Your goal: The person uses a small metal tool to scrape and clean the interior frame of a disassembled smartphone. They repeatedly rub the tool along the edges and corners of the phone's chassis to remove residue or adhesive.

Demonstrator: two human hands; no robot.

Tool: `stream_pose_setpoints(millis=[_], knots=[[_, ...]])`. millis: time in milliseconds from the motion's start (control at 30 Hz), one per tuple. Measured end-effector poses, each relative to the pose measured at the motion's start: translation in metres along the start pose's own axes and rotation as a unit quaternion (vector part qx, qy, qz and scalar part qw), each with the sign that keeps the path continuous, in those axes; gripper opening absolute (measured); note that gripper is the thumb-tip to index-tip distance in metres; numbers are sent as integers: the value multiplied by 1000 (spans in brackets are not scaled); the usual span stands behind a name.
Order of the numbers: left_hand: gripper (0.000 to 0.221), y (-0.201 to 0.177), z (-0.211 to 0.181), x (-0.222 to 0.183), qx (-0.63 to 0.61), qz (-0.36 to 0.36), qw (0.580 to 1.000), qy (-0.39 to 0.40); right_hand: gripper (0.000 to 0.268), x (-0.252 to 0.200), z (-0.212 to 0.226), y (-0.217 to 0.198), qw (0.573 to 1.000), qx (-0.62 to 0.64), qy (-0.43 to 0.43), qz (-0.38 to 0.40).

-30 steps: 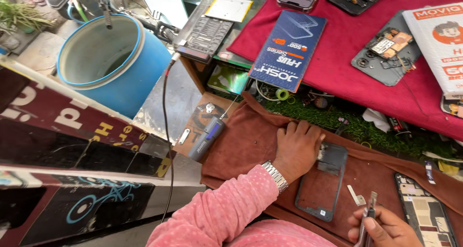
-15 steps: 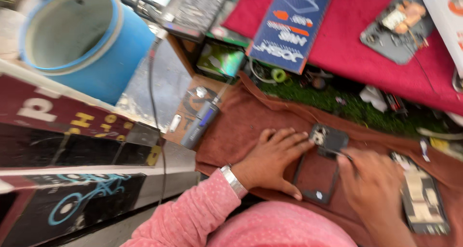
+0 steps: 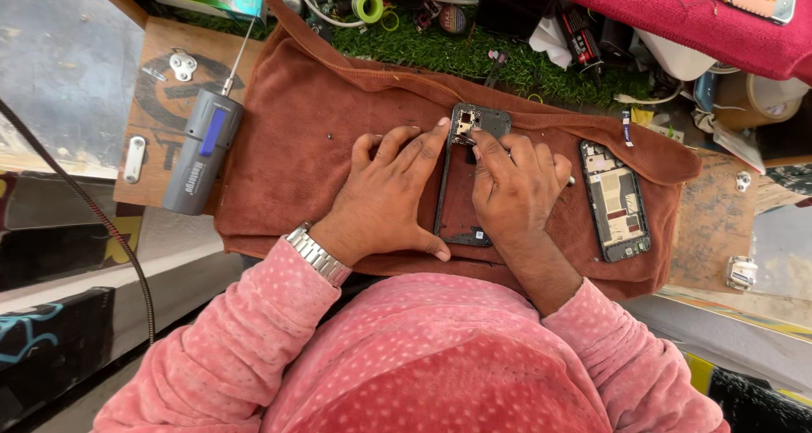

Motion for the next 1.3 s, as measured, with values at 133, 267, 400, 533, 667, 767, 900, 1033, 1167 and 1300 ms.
stream_pose_setpoints(millis=[133, 267, 400, 533, 667, 767, 900, 1033, 1167, 1300], knots=[[155, 1, 7, 1, -43, 20, 999, -16, 21, -2, 1, 0, 1000, 1, -7, 0], [149, 5, 14, 1, -60, 42, 996, -52, 22, -1, 2, -1, 1000, -3, -16, -7], [121, -1, 11, 0, -65, 12, 997, -34, 24, 0, 2, 1, 1000, -5, -28, -3], [105, -2, 6, 0, -41, 1, 999, -3, 21, 3, -4, 7, 1000, -4, -23, -7], [98, -5, -1, 0, -21, -13, 999, 36, 20, 3, -4, 8, 999, -2, -36, -18], [102, -8, -2, 2, -23, -14, 999, 41, 21, 0, -3, 7, 999, 4, -35, -5], [83, -5, 23, 13, -112, 16, 991, -72, 17, -3, -5, 3, 999, 34, -12, 0], [55, 10, 37, 40, -109, -12, 992, -63, 16, -7, -5, -1, 999, 51, -10, 5], [54, 12, 50, 90, 16, -140, 990, 32, 16, -6, -3, -3, 998, 59, -10, 1], [44, 9, 68, 103, -12, -146, 989, -14, 17, -4, -3, -3, 999, 54, -3, 5]])
Point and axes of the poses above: each hand's wrist, its own x-axis towards the middle knuckle, its own y-axis out of the palm, z = x × y, the point moved 10 cm from there along x, towards the middle knuckle, and after that the axes turned 13 degrees about -z, right-handed, at the moved point
